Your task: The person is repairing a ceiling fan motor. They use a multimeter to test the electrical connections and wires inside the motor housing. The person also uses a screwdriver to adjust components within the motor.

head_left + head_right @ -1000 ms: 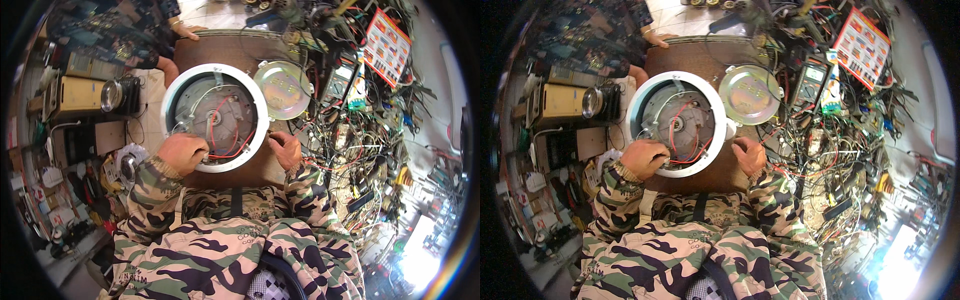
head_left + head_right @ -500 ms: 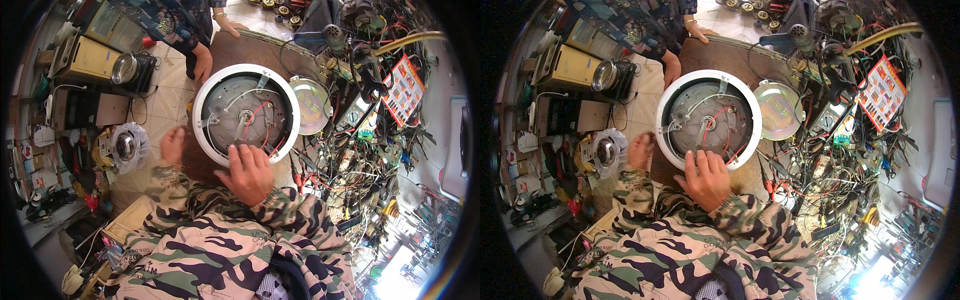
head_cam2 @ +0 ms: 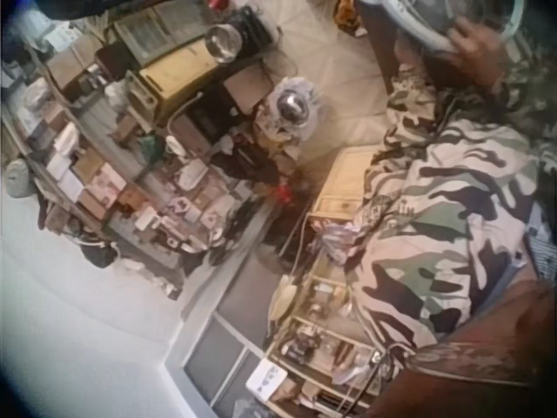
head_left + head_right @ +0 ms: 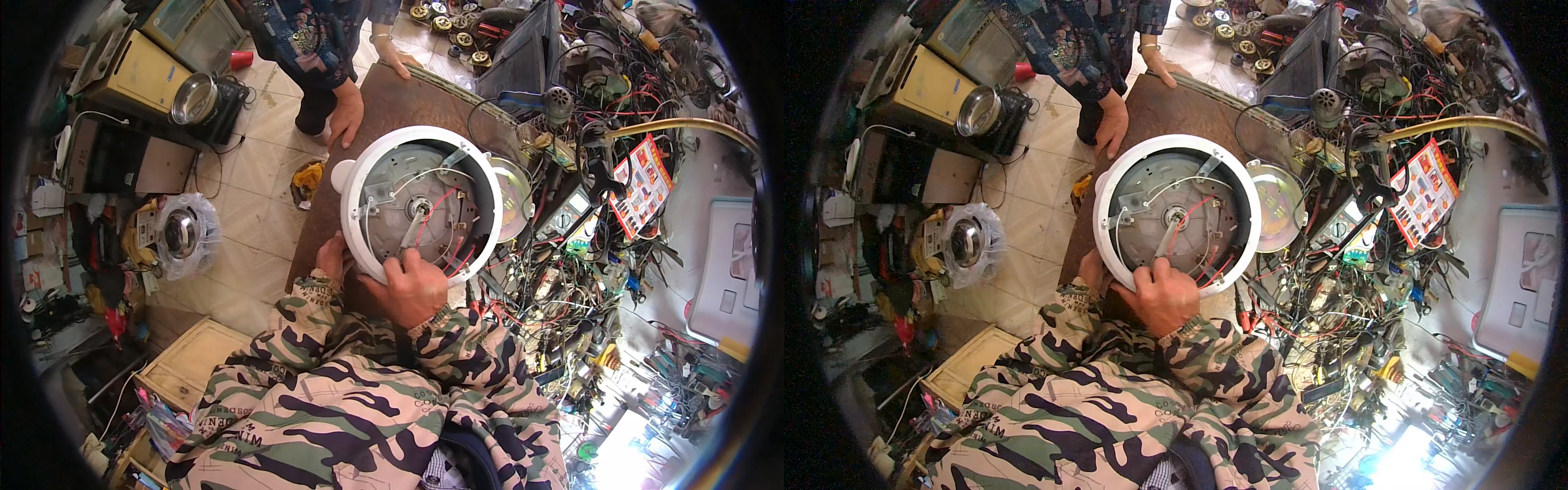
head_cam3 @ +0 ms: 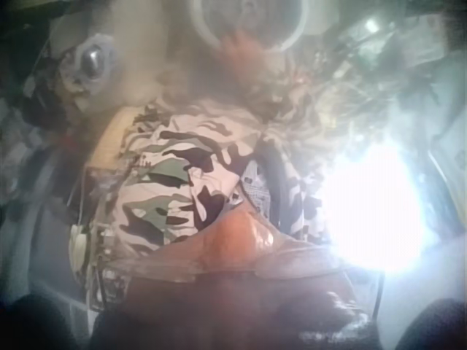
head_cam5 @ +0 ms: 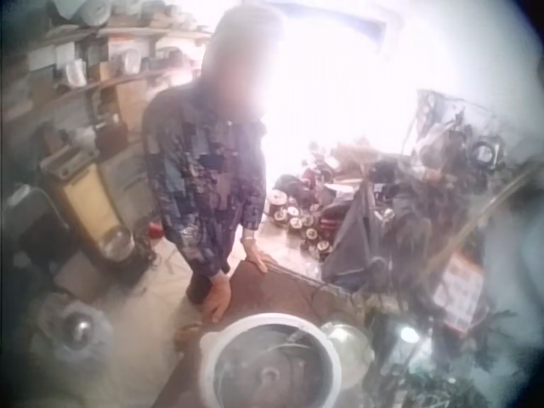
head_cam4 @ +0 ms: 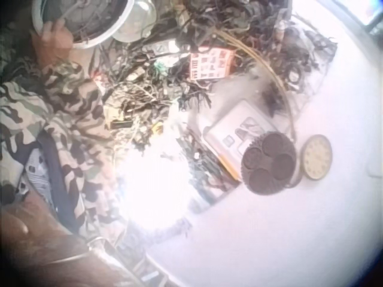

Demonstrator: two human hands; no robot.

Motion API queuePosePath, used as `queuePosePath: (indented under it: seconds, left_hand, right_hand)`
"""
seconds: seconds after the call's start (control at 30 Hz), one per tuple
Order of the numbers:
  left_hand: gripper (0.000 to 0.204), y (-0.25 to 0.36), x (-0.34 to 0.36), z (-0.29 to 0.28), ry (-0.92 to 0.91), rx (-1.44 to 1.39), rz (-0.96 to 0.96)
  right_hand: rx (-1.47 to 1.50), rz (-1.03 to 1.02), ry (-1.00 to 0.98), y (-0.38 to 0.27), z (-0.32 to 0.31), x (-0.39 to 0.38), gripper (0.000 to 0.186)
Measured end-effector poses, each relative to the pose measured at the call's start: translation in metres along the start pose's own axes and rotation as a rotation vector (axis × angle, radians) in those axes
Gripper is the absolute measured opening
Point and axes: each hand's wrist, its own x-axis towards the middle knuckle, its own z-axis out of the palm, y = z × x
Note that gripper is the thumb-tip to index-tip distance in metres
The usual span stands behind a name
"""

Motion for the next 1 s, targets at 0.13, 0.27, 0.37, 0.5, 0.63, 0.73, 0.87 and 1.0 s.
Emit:
queuePosePath:
  seconds: [0.13, 0.27, 0.37, 0.5, 0.63, 0.73, 0.87, 1.0]
  left_hand:
    - [0.064, -0.002, 0.011, 0.005, -0.117, -0.259, -0.066]
    - [0.059, -0.012, 0.027, 0.022, -0.443, -0.595, 0.099]
    - [0.058, 0.014, 0.017, 0.035, -0.738, -0.644, 0.146]
    - [0.057, 0.043, 0.006, 0.041, -0.687, -0.653, 0.155]
    - [0.05, 0.107, -0.035, 0.054, -0.629, -0.482, 0.276]
    - [0.036, 0.143, -0.062, 0.065, -0.519, -0.231, 0.388]
    - [0.031, 0.18, -0.098, 0.094, -0.46, 0.149, 0.557]
    - [0.032, 0.176, -0.098, 0.119, -0.506, 0.365, 0.618]
  right_hand:
    - [0.054, 0.075, -0.012, 0.006, -0.037, 0.017, 0.04]
    - [0.108, 0.125, 0.021, 0.019, -0.059, 0.041, 0.04]
    - [0.157, 0.197, 0.018, 0.025, -0.074, 0.053, 0.039]
    - [0.314, 0.267, 0.084, 0.036, -0.087, 0.058, 0.031]
    - [0.767, 0.458, 0.112, 0.048, -0.1, 0.049, 0.035]
    - [1.004, 0.567, 0.189, 0.054, -0.108, 0.037, 0.054]
    - [1.166, 0.488, 0.38, 0.087, -0.071, 0.003, 0.074]
    - [1.338, 0.46, 0.562, 0.106, -0.021, -0.023, 0.074]
